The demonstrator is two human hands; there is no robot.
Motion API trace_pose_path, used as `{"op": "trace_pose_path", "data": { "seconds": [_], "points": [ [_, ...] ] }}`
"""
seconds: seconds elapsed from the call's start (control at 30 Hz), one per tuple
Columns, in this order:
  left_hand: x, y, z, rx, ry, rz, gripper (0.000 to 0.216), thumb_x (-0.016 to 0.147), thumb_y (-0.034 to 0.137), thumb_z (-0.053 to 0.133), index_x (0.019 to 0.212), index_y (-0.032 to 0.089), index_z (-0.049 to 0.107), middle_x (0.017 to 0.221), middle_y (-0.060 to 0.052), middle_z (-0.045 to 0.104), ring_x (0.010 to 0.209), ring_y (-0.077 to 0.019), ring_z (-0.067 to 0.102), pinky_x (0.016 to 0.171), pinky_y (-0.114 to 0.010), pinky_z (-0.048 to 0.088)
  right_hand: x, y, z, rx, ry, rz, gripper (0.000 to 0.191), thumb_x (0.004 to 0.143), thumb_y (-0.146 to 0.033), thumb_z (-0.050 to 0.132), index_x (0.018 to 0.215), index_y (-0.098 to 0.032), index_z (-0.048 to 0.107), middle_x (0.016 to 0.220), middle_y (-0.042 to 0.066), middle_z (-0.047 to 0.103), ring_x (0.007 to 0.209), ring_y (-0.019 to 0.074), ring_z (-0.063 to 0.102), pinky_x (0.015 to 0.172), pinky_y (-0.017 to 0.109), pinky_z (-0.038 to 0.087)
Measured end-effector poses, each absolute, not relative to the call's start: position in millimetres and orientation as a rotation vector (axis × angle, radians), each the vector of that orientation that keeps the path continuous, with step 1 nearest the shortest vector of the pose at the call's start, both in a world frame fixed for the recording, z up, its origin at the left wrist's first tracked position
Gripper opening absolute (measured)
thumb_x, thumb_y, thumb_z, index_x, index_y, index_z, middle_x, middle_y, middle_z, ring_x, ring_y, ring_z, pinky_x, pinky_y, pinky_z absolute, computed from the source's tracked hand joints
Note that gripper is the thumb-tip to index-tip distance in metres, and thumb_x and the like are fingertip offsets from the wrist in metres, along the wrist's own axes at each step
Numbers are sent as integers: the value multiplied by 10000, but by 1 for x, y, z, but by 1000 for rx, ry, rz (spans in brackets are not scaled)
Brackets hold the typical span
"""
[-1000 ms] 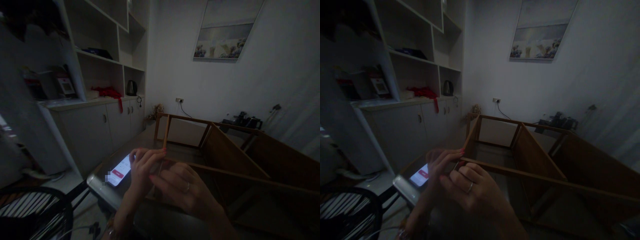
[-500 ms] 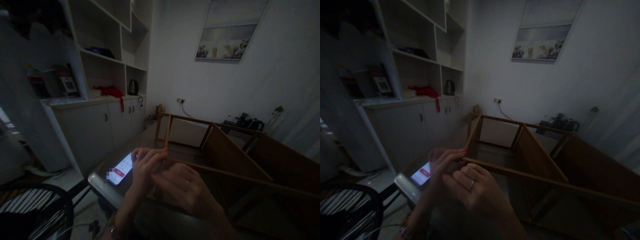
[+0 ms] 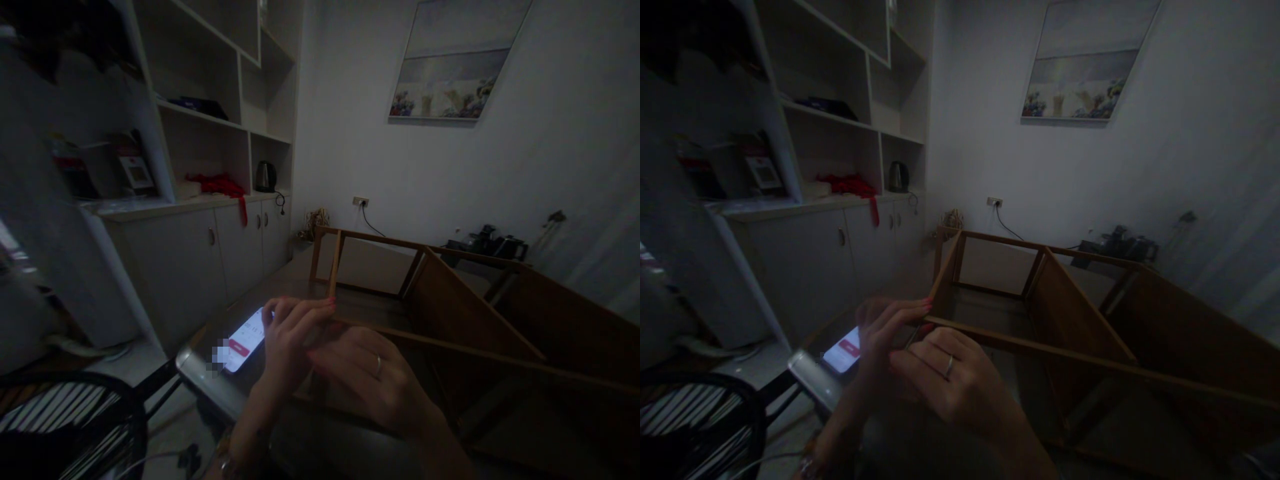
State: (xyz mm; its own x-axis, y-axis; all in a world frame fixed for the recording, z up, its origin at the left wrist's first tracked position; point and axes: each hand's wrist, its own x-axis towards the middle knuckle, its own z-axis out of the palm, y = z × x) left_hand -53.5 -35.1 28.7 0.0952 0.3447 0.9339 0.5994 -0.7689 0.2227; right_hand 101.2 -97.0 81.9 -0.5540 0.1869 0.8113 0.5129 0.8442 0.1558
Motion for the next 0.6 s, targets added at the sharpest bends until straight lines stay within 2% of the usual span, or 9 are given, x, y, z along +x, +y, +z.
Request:
{"op": "trace_pose_path", "data": {
  "seconds": [0.27,0.4,0.6],
  "points": [
    [-57,-39,33,-2212,-946,-1700,135,992,308,585,1077,292,689,1060,21,805,907,-217,614,883,-412,332,103,-94,82,-495,-2133,-579,166,1001,-125,560,1092,-111,698,911,45,768,845,140,680,795,272,588],
    [-55,-37,32,-2155,-945,-1722,109,964,239,617,1028,290,688,1015,21,811,869,-213,619,885,-412,331,107,-94,77,-514,-2043,-617,244,927,-72,658,1168,-93,685,930,48,764,868,143,682,815,274,592],
    [-53,-34,29,-2130,-966,-1725,135,944,216,631,1020,301,704,1000,25,813,857,-210,616,877,-409,332,112,-96,78,-538,-2023,-710,222,911,-61,679,1130,-90,705,889,40,760,818,129,674,773,251,583]
  ]
}}
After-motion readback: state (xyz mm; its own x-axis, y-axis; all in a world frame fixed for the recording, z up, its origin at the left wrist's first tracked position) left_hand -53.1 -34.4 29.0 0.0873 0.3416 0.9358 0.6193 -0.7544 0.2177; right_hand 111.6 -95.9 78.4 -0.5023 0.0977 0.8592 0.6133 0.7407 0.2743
